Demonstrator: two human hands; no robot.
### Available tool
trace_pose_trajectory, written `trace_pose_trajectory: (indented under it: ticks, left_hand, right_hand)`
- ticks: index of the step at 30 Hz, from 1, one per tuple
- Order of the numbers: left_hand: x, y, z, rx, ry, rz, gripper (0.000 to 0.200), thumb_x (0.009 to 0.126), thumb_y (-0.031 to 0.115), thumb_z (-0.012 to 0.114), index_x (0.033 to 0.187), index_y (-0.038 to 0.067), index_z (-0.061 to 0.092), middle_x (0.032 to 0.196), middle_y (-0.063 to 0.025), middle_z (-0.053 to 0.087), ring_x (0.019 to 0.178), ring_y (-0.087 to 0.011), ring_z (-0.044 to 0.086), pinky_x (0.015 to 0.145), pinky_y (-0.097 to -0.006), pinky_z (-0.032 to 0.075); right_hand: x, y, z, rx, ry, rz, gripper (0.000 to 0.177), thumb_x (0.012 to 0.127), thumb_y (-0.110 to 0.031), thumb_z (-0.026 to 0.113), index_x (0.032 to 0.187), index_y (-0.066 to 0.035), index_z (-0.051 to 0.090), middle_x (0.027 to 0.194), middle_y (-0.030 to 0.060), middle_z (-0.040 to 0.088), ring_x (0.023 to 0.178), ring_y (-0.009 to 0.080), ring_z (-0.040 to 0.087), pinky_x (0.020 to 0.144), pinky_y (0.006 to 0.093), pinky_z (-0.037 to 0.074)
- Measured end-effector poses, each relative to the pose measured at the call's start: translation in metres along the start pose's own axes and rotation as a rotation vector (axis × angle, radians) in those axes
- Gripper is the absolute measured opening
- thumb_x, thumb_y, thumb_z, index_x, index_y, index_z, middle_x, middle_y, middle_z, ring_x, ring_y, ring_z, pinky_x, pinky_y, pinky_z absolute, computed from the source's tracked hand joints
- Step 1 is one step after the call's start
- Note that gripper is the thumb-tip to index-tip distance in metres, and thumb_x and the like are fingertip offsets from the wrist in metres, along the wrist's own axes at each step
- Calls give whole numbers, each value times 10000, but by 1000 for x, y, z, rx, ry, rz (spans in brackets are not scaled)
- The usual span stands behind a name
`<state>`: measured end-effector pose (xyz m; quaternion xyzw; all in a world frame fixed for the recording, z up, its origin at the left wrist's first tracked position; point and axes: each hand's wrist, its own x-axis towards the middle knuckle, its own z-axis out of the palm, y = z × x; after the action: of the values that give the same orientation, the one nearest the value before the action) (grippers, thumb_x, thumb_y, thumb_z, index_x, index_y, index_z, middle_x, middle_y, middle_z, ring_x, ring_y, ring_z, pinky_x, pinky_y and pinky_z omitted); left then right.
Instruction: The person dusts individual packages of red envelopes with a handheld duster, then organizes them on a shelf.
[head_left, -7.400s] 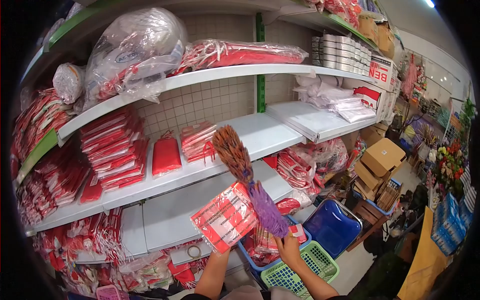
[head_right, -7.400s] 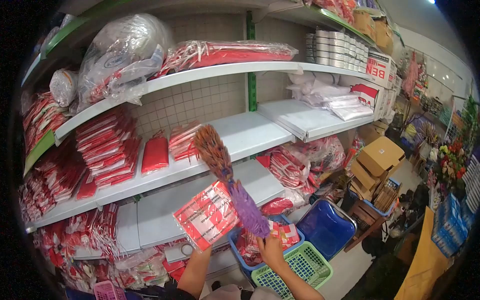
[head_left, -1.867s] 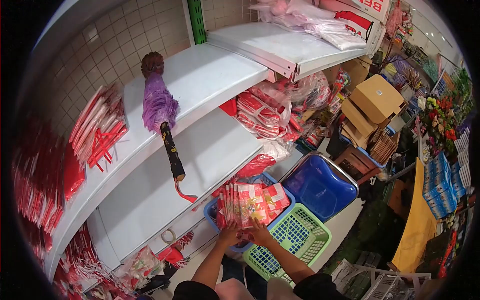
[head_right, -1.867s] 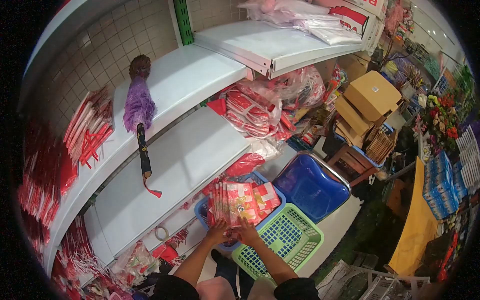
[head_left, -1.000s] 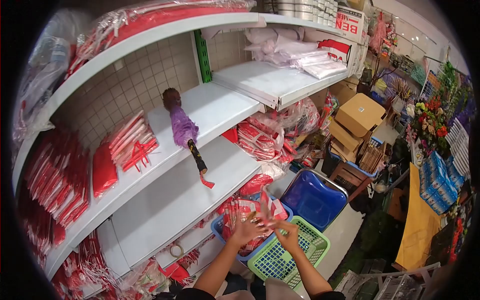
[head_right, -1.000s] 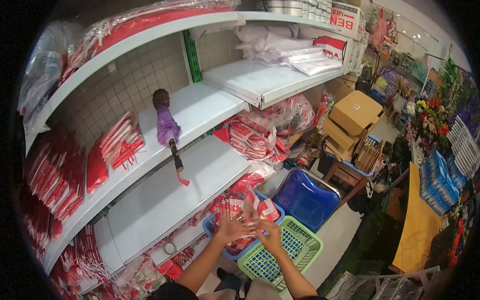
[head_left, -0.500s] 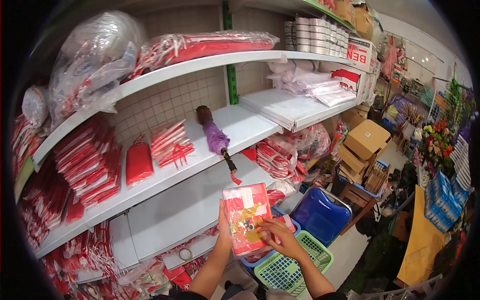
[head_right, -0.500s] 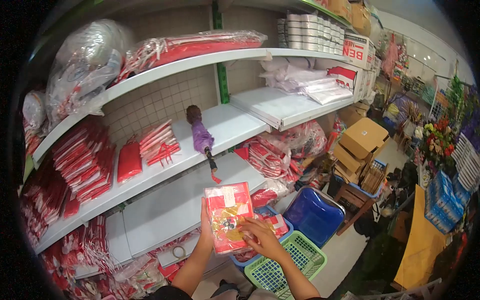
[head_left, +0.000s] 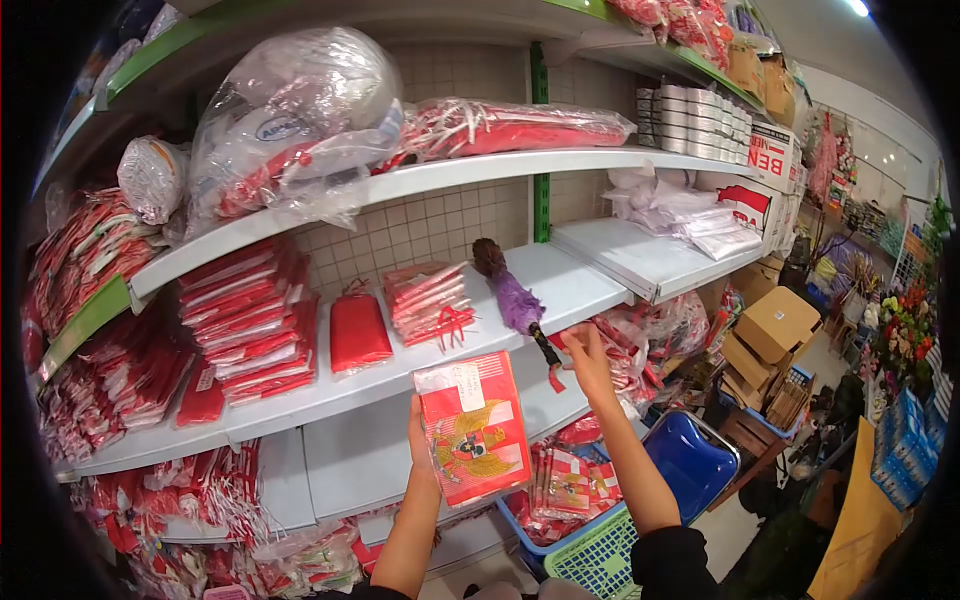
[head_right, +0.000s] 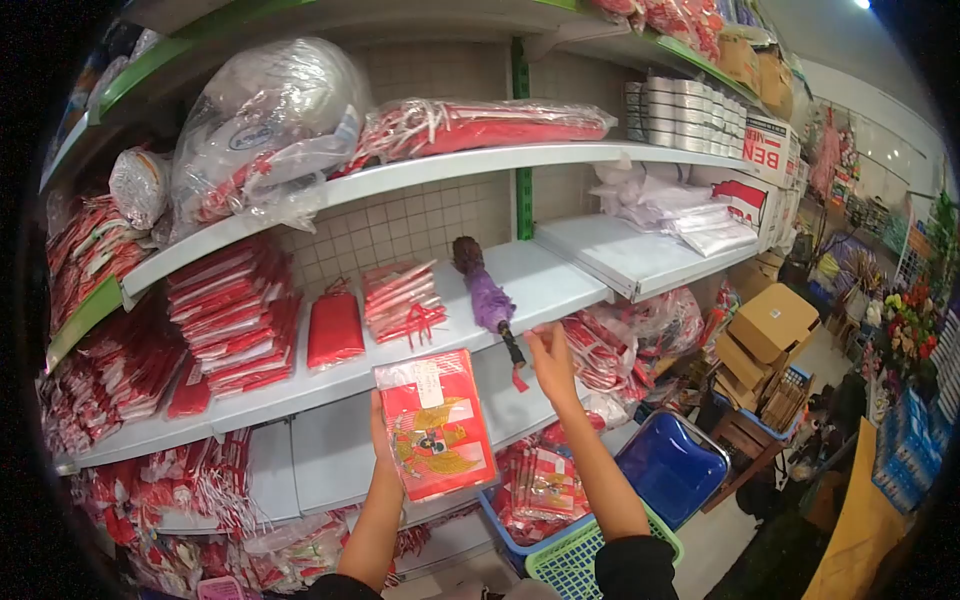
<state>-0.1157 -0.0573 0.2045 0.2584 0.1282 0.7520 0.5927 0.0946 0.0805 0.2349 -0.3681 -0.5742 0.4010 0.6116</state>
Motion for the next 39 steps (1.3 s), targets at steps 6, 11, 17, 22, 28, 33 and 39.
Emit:
trace_pose_trajectory:
  ticks: [6,11,17,22,28,33,39]
  left_hand:
    - [18,39,-19,18,-60,50,515,918,446,404,1224,38,476,1214,-124,537,1060,-253,545,917,-376,433]
    - [32,66,-34,-20,-42,24,501,917,444,407,1199,40,498,1179,-118,563,1037,-245,561,902,-369,444]
    - [43,72,-36,-16,-41,83,513,914,455,406,1209,42,485,1176,-117,565,1048,-246,554,915,-371,432]
    - [51,75,-29,-133,-301,-18,455,921,459,394,1115,68,519,1031,-65,590,877,-180,585,747,-298,492]
    - [59,55,-51,-181,-155,-58,498,909,504,385,1122,75,521,1059,-62,590,902,-192,589,786,-330,487]
    - [56,34,-56,-125,-227,-113,483,914,507,369,1092,88,529,974,-68,596,842,-194,586,738,-338,493]
    - [30,23,13,-145,-8,-125,521,907,542,347,1085,88,531,942,-61,602,824,-205,584,748,-347,491]
  right_hand:
    - [51,12,39,-285,-315,294,316,841,-292,600,771,8,530,537,62,530,381,117,481,362,256,392]
    - [10,52,50,48,-201,72,248,889,-219,542,749,-16,517,527,7,463,377,97,431,348,247,327]
    - [-114,84,58,203,-292,210,140,901,-178,513,917,-46,470,663,24,502,509,97,455,471,264,403]
    - [-197,49,74,-188,-248,49,261,867,-221,524,982,12,545,624,76,517,524,157,457,525,328,411]
    - [-226,59,71,-305,-222,154,241,844,-185,516,929,39,550,635,169,508,558,196,466,551,369,399]
    - [-230,64,54,-378,-266,117,199,827,-167,523,842,29,555,579,148,504,504,191,457,499,354,377]
    - [-221,33,30,-242,-120,218,172,820,-138,507,753,16,544,511,83,480,476,134,472,446,310,351]
